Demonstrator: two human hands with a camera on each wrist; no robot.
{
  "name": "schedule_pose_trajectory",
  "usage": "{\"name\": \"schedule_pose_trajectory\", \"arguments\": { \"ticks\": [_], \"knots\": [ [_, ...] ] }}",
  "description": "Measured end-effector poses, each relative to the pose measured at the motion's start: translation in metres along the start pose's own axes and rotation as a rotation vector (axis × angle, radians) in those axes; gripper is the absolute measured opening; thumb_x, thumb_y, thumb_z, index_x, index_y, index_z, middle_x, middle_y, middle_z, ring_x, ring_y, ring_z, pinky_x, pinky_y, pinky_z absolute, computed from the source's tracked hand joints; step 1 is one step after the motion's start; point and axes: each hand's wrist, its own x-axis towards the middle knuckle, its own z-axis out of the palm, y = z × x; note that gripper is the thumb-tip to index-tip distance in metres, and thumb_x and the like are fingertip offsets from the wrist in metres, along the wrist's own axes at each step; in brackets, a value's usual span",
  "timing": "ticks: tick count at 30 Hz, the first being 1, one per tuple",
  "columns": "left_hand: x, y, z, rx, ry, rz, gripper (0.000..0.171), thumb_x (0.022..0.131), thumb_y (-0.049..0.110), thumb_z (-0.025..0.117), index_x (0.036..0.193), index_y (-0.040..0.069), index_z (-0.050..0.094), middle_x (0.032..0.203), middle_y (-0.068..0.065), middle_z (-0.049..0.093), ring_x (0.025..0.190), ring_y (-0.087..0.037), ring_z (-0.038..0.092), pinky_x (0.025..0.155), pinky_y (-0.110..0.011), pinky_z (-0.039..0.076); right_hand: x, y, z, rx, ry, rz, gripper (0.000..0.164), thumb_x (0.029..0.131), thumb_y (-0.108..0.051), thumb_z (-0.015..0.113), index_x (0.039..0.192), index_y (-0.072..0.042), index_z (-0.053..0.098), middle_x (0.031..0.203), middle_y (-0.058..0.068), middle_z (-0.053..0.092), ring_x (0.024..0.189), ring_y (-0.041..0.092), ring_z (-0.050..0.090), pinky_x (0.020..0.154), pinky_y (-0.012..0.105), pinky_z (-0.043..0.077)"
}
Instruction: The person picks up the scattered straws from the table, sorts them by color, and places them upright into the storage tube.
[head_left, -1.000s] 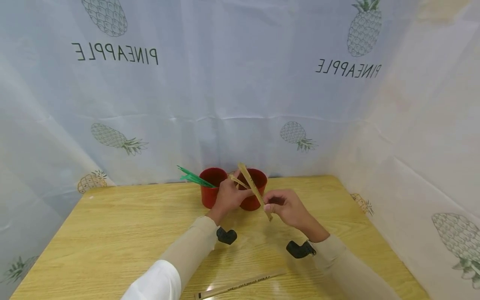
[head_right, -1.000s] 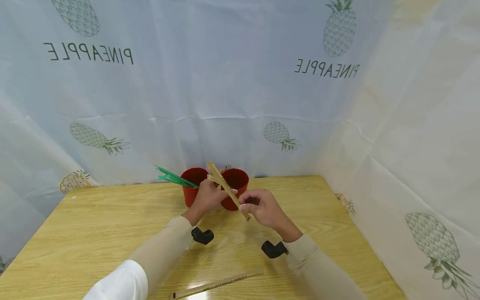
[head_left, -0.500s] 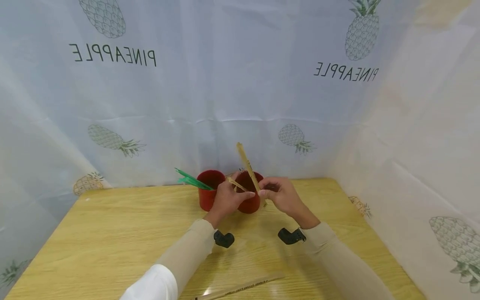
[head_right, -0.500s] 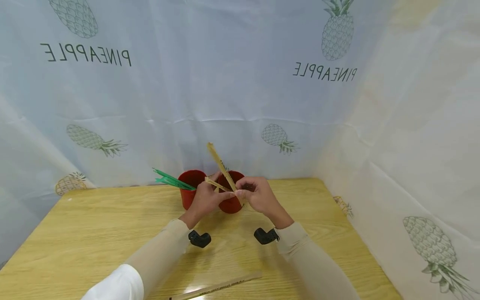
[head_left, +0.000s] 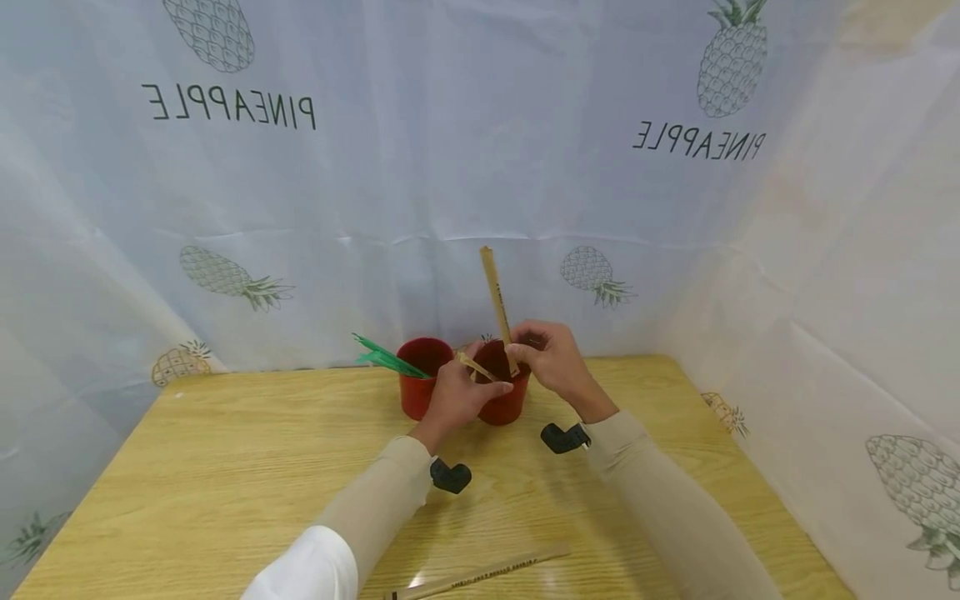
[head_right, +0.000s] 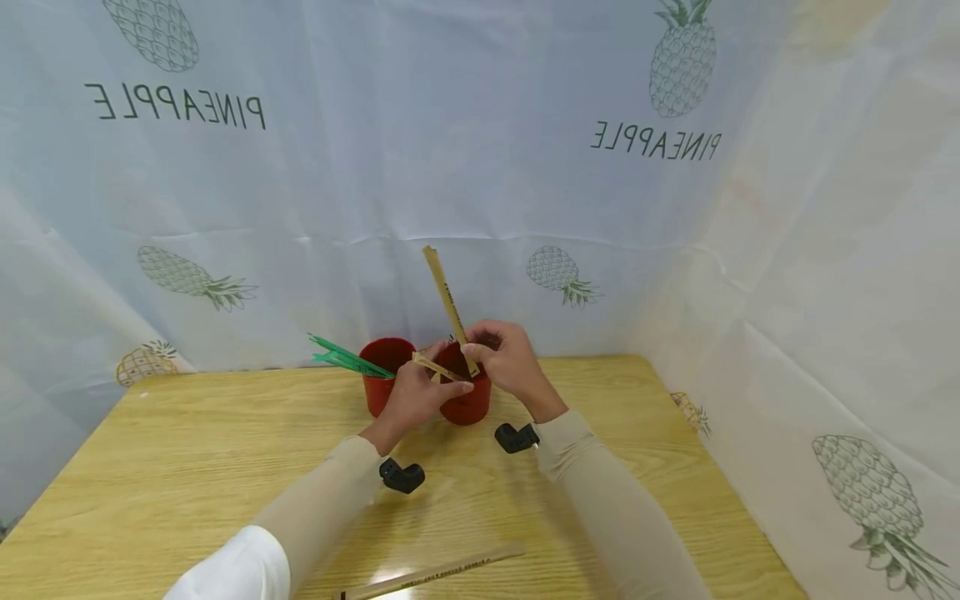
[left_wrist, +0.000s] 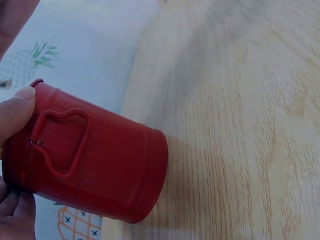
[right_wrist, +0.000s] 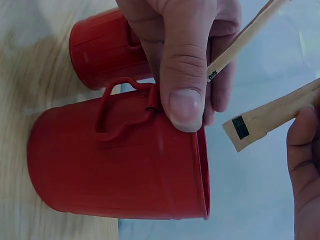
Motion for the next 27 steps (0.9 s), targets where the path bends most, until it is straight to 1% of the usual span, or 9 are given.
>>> {"name": "schedule_pose_trajectory", "arguments": {
  "ticks": [3,5,8,10,12,15,19,23,27],
  "knots": [
    [0.000,0.000,-0.001,0.007,0.006,0.000,0.061,0.086,0.017,0.086,0.141,0.017,0.061,0.132,-0.005,0.072,0.124,-0.024,0.067,0.109,-0.050,0.055,0.006,0.002,0.006,-0.006,-0.004,0.008,0.004,0.096,0.002,0.070,0.098,0.004,0.073,0.090,0.021,0.070,0.078,0.025,0.066,0.070,0.031,0.059],
    [-0.001,0.000,-0.001,0.009,0.007,-0.005,0.061,0.086,0.017,0.086,0.141,0.020,0.061,0.132,-0.003,0.072,0.124,-0.024,0.067,0.109,-0.049,0.056,0.009,0.005,0.010,-0.008,-0.018,0.020,0.005,0.096,0.002,0.070,0.098,0.003,0.073,0.092,0.021,0.071,0.081,0.023,0.068,0.073,0.027,0.059],
    [0.000,0.000,-0.001,0.012,0.005,-0.012,0.059,0.086,0.016,0.086,0.140,0.023,0.062,0.131,0.000,0.073,0.123,-0.022,0.068,0.107,-0.047,0.057,0.012,0.009,0.014,-0.021,-0.048,0.046,0.005,0.096,0.001,0.070,0.099,0.002,0.073,0.095,0.020,0.071,0.085,0.025,0.069,0.077,0.029,0.060],
    [0.000,0.000,0.000,0.009,0.001,-0.009,0.058,0.087,0.015,0.086,0.139,0.024,0.062,0.131,0.000,0.073,0.122,-0.021,0.069,0.107,-0.045,0.058,0.013,0.012,0.015,-0.049,-0.068,0.060,0.005,0.096,0.000,0.070,0.099,0.002,0.074,0.096,0.020,0.073,0.086,0.028,0.069,0.078,0.035,0.062],
    [0.000,0.000,0.000,0.013,-0.002,-0.001,0.056,0.087,0.015,0.085,0.137,0.025,0.063,0.130,0.001,0.073,0.122,-0.021,0.068,0.107,-0.044,0.058,0.015,0.017,0.017,-0.103,-0.094,0.069,0.006,0.095,-0.001,0.071,0.100,0.000,0.075,0.098,0.018,0.074,0.088,0.028,0.070,0.080,0.039,0.063],
    [0.000,0.001,0.000,0.024,-0.011,-0.002,0.055,0.087,0.017,0.085,0.137,0.025,0.063,0.132,0.001,0.071,0.124,-0.020,0.067,0.108,-0.043,0.057,0.016,0.025,0.017,-0.220,-0.147,0.065,0.006,0.094,-0.001,0.072,0.098,-0.003,0.077,0.099,0.014,0.077,0.092,0.028,0.072,0.084,0.043,0.063],
    [-0.001,0.002,0.000,0.035,-0.019,-0.035,0.057,0.088,0.020,0.085,0.140,0.020,0.061,0.135,-0.001,0.070,0.126,-0.022,0.066,0.109,-0.045,0.056,0.019,0.031,0.020,-0.404,-0.226,0.037,0.007,0.093,-0.002,0.074,0.093,-0.008,0.078,0.098,0.008,0.077,0.092,0.023,0.071,0.085,0.042,0.062],
    [-0.002,0.002,0.000,0.033,-0.015,-0.058,0.059,0.089,0.021,0.084,0.141,0.013,0.059,0.136,-0.004,0.069,0.128,-0.024,0.065,0.110,-0.047,0.055,0.023,0.031,0.023,-0.568,-0.298,0.045,0.007,0.093,-0.003,0.074,0.093,-0.008,0.079,0.096,0.007,0.077,0.089,0.022,0.070,0.083,0.039,0.061],
    [-0.002,0.002,-0.001,0.027,-0.008,-0.058,0.060,0.089,0.020,0.084,0.142,0.011,0.059,0.137,-0.004,0.069,0.130,-0.024,0.064,0.110,-0.048,0.055,0.027,0.028,0.025,-0.657,-0.356,0.071,0.009,0.094,-0.004,0.072,0.096,-0.007,0.081,0.096,0.008,0.078,0.086,0.022,0.069,0.081,0.037,0.061]
  ]
}}
